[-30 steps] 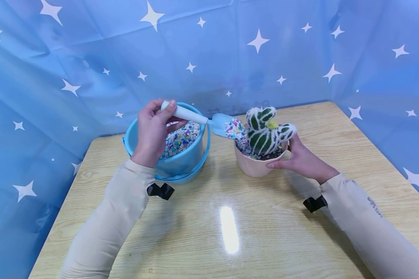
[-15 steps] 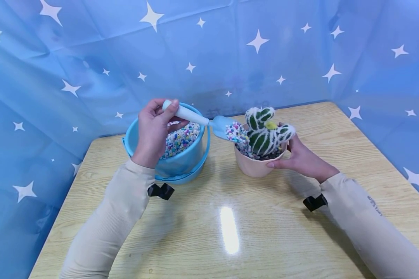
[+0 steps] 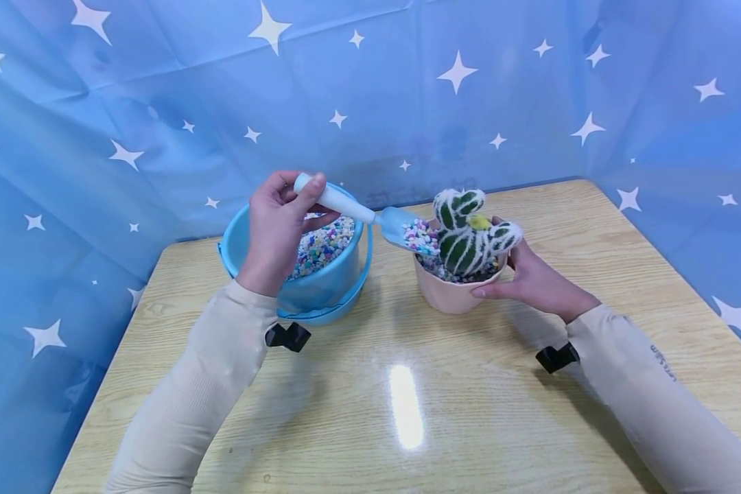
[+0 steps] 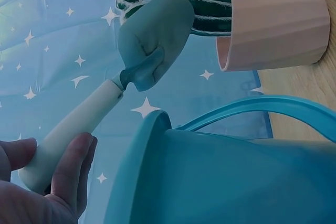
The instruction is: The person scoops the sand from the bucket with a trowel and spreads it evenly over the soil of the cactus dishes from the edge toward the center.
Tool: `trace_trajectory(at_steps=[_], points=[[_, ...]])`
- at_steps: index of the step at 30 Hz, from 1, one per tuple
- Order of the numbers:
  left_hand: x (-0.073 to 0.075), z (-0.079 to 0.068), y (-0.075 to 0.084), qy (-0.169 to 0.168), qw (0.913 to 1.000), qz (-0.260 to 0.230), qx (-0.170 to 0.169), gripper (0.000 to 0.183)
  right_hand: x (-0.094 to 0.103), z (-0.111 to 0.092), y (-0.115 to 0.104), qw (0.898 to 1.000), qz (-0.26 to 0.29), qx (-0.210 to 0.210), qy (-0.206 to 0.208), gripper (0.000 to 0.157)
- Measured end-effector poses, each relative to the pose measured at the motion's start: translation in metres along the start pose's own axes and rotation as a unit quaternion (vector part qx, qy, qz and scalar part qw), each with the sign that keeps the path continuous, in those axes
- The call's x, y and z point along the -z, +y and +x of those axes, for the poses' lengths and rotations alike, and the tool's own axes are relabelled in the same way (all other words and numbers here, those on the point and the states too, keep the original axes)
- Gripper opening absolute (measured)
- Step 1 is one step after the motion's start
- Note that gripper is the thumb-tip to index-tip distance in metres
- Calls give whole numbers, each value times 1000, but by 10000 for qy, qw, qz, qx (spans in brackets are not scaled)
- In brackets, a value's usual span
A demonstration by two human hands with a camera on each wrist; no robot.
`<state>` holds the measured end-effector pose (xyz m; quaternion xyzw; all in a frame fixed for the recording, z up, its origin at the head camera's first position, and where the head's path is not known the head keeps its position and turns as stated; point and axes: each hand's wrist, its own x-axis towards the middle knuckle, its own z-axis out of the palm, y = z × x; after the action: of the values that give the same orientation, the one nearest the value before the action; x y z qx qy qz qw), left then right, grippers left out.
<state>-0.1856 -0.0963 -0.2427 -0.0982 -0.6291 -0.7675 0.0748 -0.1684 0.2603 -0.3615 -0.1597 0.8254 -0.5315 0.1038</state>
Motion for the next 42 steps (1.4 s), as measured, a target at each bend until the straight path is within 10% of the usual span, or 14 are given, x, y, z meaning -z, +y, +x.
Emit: trace_trajectory(at_steps=[42], points=[[-30,-4,16,-491,9933,807,-661,26,-3,0,1,9997,138,181,42,121]])
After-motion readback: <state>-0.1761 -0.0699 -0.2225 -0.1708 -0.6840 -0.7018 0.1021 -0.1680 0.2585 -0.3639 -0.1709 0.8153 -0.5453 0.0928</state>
